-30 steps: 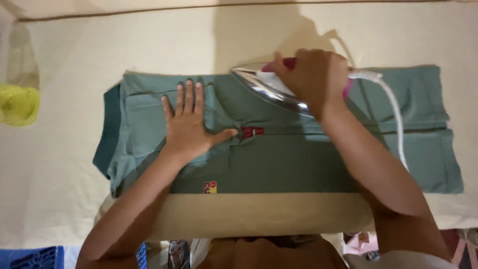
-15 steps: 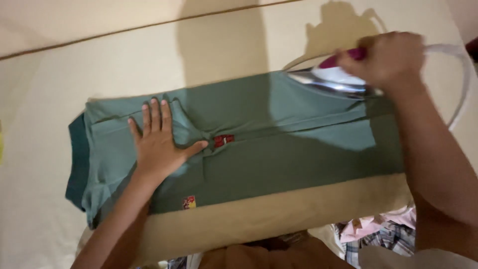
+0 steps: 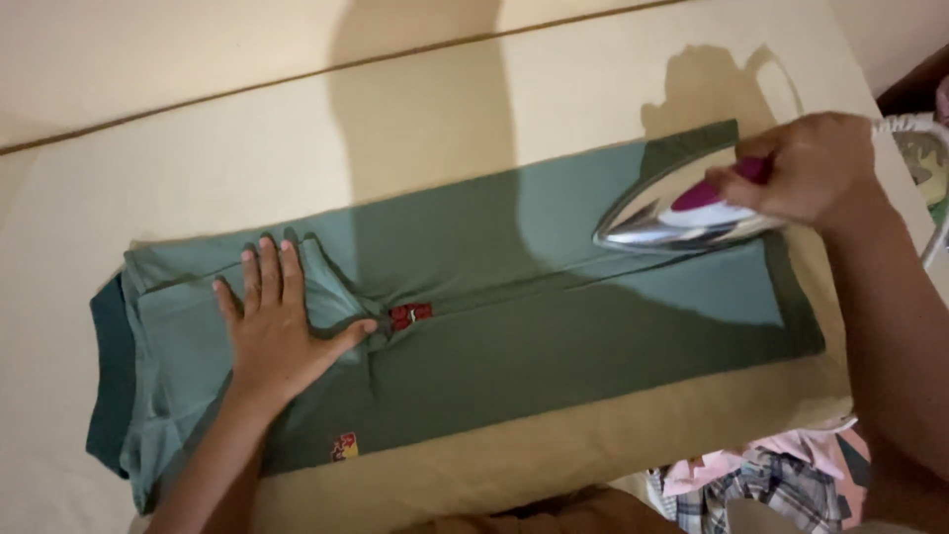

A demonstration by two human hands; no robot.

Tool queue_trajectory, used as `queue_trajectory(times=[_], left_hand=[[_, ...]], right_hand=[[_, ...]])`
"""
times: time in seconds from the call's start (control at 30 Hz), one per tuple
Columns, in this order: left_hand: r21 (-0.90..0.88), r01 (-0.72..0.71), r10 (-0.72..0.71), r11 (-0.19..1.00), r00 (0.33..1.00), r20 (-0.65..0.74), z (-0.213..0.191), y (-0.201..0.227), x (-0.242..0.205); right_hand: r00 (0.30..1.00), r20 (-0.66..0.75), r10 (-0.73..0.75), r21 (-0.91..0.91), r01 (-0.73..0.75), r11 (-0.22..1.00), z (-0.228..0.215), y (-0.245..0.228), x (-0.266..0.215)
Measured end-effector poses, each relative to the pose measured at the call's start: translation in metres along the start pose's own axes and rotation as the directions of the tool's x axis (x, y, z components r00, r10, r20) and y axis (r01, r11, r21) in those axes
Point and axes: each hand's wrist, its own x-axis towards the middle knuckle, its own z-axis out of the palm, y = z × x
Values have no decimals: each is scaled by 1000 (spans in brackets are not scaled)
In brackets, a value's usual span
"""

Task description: Ironing and folding a green polo shirt using a steam iron and water spray.

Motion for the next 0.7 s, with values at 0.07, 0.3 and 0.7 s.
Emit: queue_trajectory(times=[0.07, 0.3, 0.7], left_hand=[[-31, 4, -4, 999, 1000, -2, -3, 1, -1], [26, -45, 46, 999, 996, -78, 3, -1, -2], [-6, -19, 19, 1000, 1000, -24, 1, 0, -3]], right_hand=[[995, -100, -28, -20, 26, 999, 7, 1, -7], [882, -432, 188, -271, -326, 906, 33, 8, 17], [956, -265, 128, -240, -194, 951, 18, -27, 16]])
